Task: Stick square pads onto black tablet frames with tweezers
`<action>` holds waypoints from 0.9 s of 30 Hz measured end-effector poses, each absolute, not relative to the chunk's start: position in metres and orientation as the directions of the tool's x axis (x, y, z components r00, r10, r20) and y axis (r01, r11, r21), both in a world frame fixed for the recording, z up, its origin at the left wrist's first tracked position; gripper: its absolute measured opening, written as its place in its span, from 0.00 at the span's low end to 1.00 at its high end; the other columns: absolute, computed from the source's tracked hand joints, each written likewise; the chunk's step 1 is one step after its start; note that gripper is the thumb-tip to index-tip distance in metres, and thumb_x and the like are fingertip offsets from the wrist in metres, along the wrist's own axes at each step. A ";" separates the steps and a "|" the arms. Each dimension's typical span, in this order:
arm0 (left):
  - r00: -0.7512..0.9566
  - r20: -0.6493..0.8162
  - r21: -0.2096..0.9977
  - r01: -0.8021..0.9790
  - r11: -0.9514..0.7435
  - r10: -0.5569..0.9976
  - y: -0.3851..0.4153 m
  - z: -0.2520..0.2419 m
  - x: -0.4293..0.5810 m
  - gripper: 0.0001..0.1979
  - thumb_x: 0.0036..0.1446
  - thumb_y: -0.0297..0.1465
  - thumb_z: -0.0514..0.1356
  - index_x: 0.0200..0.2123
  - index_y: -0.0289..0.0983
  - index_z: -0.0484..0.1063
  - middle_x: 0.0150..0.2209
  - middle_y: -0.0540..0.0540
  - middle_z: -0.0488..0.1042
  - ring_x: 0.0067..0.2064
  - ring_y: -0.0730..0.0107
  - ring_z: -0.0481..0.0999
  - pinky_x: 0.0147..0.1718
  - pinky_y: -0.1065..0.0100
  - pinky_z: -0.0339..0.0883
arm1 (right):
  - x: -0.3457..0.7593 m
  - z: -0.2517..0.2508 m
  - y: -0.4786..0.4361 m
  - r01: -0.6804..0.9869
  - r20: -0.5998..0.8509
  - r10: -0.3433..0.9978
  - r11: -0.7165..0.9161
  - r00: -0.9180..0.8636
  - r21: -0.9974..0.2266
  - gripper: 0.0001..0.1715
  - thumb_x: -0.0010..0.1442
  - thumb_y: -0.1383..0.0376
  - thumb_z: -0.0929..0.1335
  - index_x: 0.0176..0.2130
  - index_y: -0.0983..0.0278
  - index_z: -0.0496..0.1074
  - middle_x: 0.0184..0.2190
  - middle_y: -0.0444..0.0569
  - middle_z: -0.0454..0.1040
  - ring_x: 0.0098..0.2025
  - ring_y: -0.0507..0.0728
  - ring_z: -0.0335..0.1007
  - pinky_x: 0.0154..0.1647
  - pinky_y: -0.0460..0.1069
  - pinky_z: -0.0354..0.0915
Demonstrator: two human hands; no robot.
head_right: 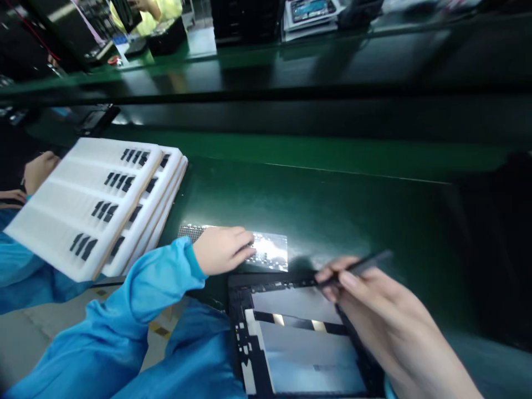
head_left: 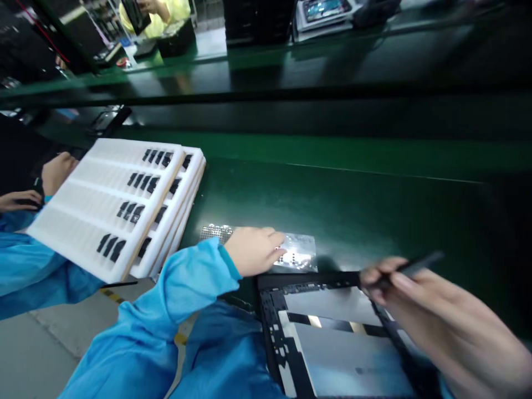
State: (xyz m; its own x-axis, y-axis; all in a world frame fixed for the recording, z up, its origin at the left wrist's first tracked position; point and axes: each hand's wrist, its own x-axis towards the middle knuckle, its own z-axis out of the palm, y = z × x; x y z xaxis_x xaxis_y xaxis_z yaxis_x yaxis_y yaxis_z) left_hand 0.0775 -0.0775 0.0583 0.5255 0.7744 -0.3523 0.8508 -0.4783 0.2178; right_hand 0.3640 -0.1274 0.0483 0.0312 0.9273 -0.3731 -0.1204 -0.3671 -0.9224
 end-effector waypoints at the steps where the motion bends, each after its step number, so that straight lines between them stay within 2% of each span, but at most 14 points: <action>1: 0.516 -0.343 0.207 0.857 -0.472 0.785 -0.091 0.060 0.085 0.21 0.72 0.46 0.63 0.55 0.34 0.76 0.52 0.42 0.79 0.51 0.66 0.81 0.53 0.59 0.82 | 0.378 0.046 -0.147 -0.152 -0.426 0.899 -0.409 0.103 -0.900 0.20 0.49 0.49 0.85 0.35 0.57 0.86 0.35 0.53 0.85 0.33 0.61 0.84 0.27 0.48 0.82; 3: 0.510 -0.324 0.205 0.860 -0.467 0.797 -0.118 0.063 0.096 0.26 0.70 0.52 0.64 0.53 0.34 0.76 0.52 0.41 0.79 0.52 0.63 0.80 0.53 0.57 0.82 | 0.400 0.038 -0.184 -0.219 -0.523 0.825 -0.482 0.212 -0.849 0.24 0.43 0.48 0.86 0.35 0.57 0.85 0.36 0.51 0.84 0.36 0.59 0.84 0.30 0.45 0.82; 4: 0.508 -0.314 0.207 0.861 -0.464 0.802 -0.129 0.064 0.099 0.29 0.67 0.55 0.65 0.52 0.34 0.77 0.53 0.40 0.78 0.53 0.60 0.80 0.54 0.55 0.82 | 0.407 0.035 -0.200 -0.232 -0.513 0.814 -0.461 0.272 -0.856 0.24 0.44 0.48 0.86 0.35 0.58 0.84 0.36 0.50 0.84 0.37 0.58 0.83 0.32 0.45 0.81; 6: 0.501 -0.287 0.215 0.864 -0.455 0.816 -0.144 0.062 0.100 0.36 0.61 0.60 0.68 0.52 0.33 0.77 0.53 0.36 0.77 0.54 0.51 0.78 0.55 0.49 0.81 | 0.414 0.028 -0.225 -0.196 -0.425 0.821 -0.377 0.382 -0.905 0.22 0.51 0.49 0.85 0.38 0.58 0.83 0.37 0.48 0.84 0.38 0.55 0.81 0.37 0.45 0.80; 8: 0.498 -0.249 0.230 0.863 -0.449 0.830 -0.148 0.054 0.097 0.36 0.59 0.59 0.70 0.52 0.33 0.76 0.54 0.34 0.76 0.56 0.44 0.76 0.57 0.44 0.79 | 0.417 0.020 -0.244 -0.091 -0.280 0.852 -0.268 0.443 -0.959 0.16 0.60 0.52 0.82 0.41 0.58 0.82 0.36 0.45 0.84 0.38 0.52 0.80 0.40 0.45 0.77; 10: 0.513 -0.208 0.259 0.850 -0.458 0.833 -0.145 0.043 0.094 0.38 0.59 0.61 0.68 0.54 0.33 0.75 0.53 0.34 0.76 0.56 0.41 0.75 0.58 0.41 0.78 | 0.420 0.011 -0.257 0.014 -0.168 0.888 -0.192 0.428 -0.981 0.12 0.66 0.54 0.79 0.44 0.58 0.81 0.36 0.45 0.85 0.37 0.52 0.80 0.39 0.46 0.75; 14: 0.534 -0.159 0.295 0.829 -0.476 0.831 -0.138 0.027 0.088 0.50 0.60 0.74 0.45 0.57 0.36 0.73 0.52 0.35 0.75 0.55 0.42 0.75 0.56 0.39 0.77 | 0.418 -0.002 -0.273 0.114 -0.050 0.917 -0.103 0.395 -0.988 0.08 0.73 0.57 0.74 0.48 0.56 0.78 0.40 0.46 0.85 0.43 0.54 0.83 0.44 0.50 0.78; 16: 0.529 -0.163 0.292 0.832 -0.472 0.833 -0.138 0.026 0.087 0.53 0.58 0.76 0.40 0.58 0.37 0.73 0.52 0.36 0.75 0.55 0.43 0.74 0.55 0.40 0.77 | 0.414 -0.004 -0.275 0.146 0.006 0.925 -0.054 0.379 -0.988 0.05 0.74 0.60 0.73 0.50 0.55 0.76 0.42 0.46 0.83 0.46 0.54 0.84 0.48 0.51 0.79; 21: 0.510 -0.204 0.297 0.846 -0.444 0.835 -0.135 0.027 0.084 0.54 0.55 0.78 0.42 0.60 0.41 0.72 0.52 0.36 0.75 0.56 0.39 0.74 0.55 0.33 0.76 | 0.411 -0.008 -0.273 0.204 0.084 0.944 0.018 0.319 -0.979 0.07 0.76 0.66 0.70 0.52 0.54 0.74 0.45 0.46 0.80 0.49 0.54 0.83 0.53 0.52 0.78; 27: 0.512 -0.226 0.356 0.835 -0.419 0.829 -0.131 0.024 0.083 0.52 0.52 0.78 0.52 0.60 0.42 0.72 0.53 0.36 0.74 0.57 0.32 0.74 0.60 0.22 0.70 | 0.413 -0.011 -0.271 0.292 0.135 0.953 0.052 0.272 -0.955 0.11 0.76 0.70 0.68 0.53 0.54 0.72 0.45 0.46 0.79 0.49 0.55 0.81 0.53 0.53 0.78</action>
